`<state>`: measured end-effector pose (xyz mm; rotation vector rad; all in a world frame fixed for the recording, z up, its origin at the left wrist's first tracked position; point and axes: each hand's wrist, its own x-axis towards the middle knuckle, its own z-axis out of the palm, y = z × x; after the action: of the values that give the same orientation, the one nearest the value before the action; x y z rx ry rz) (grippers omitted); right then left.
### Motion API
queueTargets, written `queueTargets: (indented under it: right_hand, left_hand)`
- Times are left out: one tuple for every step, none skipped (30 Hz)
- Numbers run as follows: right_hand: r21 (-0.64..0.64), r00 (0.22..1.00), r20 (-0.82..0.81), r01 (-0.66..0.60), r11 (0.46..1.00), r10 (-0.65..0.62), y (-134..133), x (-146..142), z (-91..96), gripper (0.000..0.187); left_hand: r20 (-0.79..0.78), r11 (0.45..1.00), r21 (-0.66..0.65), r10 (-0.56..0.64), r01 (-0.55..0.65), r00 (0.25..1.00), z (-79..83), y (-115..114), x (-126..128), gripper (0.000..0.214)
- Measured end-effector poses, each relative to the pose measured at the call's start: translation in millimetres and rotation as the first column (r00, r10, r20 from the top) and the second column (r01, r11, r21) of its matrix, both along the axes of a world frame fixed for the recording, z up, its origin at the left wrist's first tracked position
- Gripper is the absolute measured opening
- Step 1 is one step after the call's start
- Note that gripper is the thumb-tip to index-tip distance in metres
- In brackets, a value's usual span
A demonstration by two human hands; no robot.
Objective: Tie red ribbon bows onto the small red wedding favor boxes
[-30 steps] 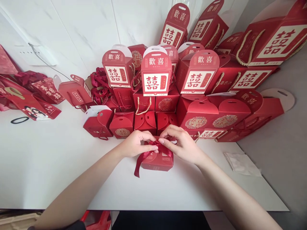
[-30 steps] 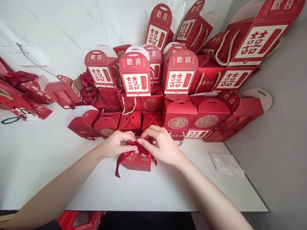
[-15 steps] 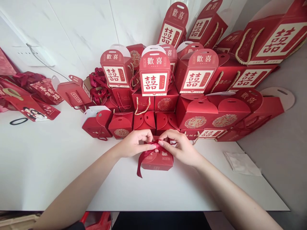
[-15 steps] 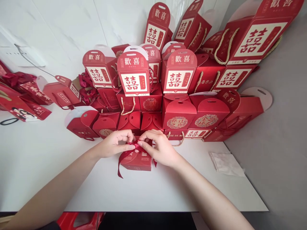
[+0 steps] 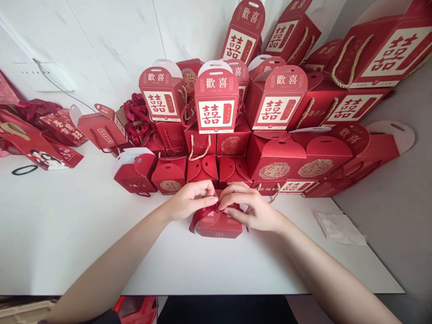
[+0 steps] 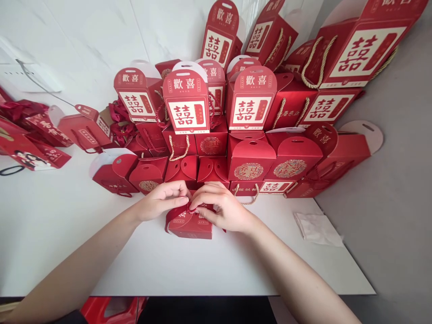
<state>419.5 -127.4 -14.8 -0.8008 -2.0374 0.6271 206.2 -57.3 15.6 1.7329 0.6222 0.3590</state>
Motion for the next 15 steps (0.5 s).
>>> queueTargets:
  right_hand:
    - [-0.002, 1.000, 0.012, -0.003, 1.000, 0.003, -1, 0, 1.3, 0.012]
    - [-0.007, 1.000, 0.020, -0.005, 1.000, 0.005, -1, 1, 2.2, 0.014]
    - [-0.015, 1.000, 0.023, -0.006, 1.000, 0.006, -2, 1, 2.8, 0.015]
    - [-0.025, 1.000, 0.019, -0.007, 1.000, 0.007, -2, 0, 2.9, 0.014]
    - [-0.037, 1.000, 0.012, -0.006, 0.999, 0.006, -2, 0, 2.7, 0.013]
    - [-0.052, 1.000, 0.003, 0.000, 0.999, 0.000, -3, -1, 2.2, 0.011]
    - [-0.071, 1.000, -0.004, 0.011, 0.997, -0.011, -3, -2, 1.5, 0.008]
    - [-0.090, 1.000, -0.010, 0.027, 0.996, -0.028, -3, -3, 0.8, 0.006]
    - [-0.107, 0.999, -0.013, 0.048, 0.993, -0.049, -3, -4, 0.0, 0.005]
    - [-0.122, 0.998, -0.012, 0.068, 0.990, -0.069, -3, -5, -0.7, 0.004]
    - [-0.134, 0.996, -0.011, 0.085, 0.987, -0.087, -4, -6, -1.3, 0.004]
    - [-0.143, 0.995, -0.013, 0.099, 0.985, -0.101, -4, -6, -1.8, 0.004]
    - [-0.148, 0.994, -0.016, 0.108, 0.983, -0.111, -4, -7, -2.1, 0.004]
    - [-0.150, 0.993, -0.020, 0.114, 0.982, -0.119, -4, -7, -2.3, 0.004]
    - [-0.151, 0.992, -0.025, 0.119, 0.981, -0.124, -4, -8, -2.2, 0.004]
  left_hand:
    - [-0.008, 1.000, 0.026, 0.002, -0.001, 1.000, 0.5, -1, 0, 0.026]
    - [-0.015, 0.998, 0.055, -0.002, 0.003, 1.000, 1.1, -2, 0, 0.026]
    - [-0.023, 0.996, 0.086, -0.009, 0.011, 1.000, 2.0, -2, 0, 0.026]
    - [-0.032, 0.993, 0.120, -0.015, 0.018, 0.999, 2.9, -3, -1, 0.026]
    - [-0.042, 0.988, 0.153, -0.015, 0.021, 0.999, 3.9, -4, -1, 0.027]
    - [-0.053, 0.982, 0.186, -0.009, 0.019, 0.999, 4.9, -4, -1, 0.028]
    - [-0.064, 0.976, 0.217, 0.002, 0.012, 0.998, 5.9, -5, -1, 0.027]
    - [-0.073, 0.969, 0.248, 0.017, 0.002, 0.997, 6.8, -6, -1, 0.024]
    - [-0.080, 0.960, 0.279, 0.033, -0.009, 0.996, 7.4, -8, -1, 0.020]
    - [-0.089, 0.950, 0.312, 0.053, -0.022, 0.995, 7.7, -11, 0, 0.016]
    - [-0.101, 0.936, 0.349, 0.080, -0.039, 0.992, 7.5, -14, 1, 0.014]
    - [-0.111, 0.916, 0.395, 0.117, -0.065, 0.987, 6.7, -18, 2, 0.013]
    - [-0.111, 0.887, 0.452, 0.164, -0.097, 0.980, 5.2, -22, 4, 0.015]
    - [-0.099, 0.845, 0.519, 0.211, -0.131, 0.972, 3.2, -27, 5, 0.017]
    - [-0.075, 0.791, 0.591, 0.253, -0.161, 0.965, 0.8, -31, 7, 0.018]
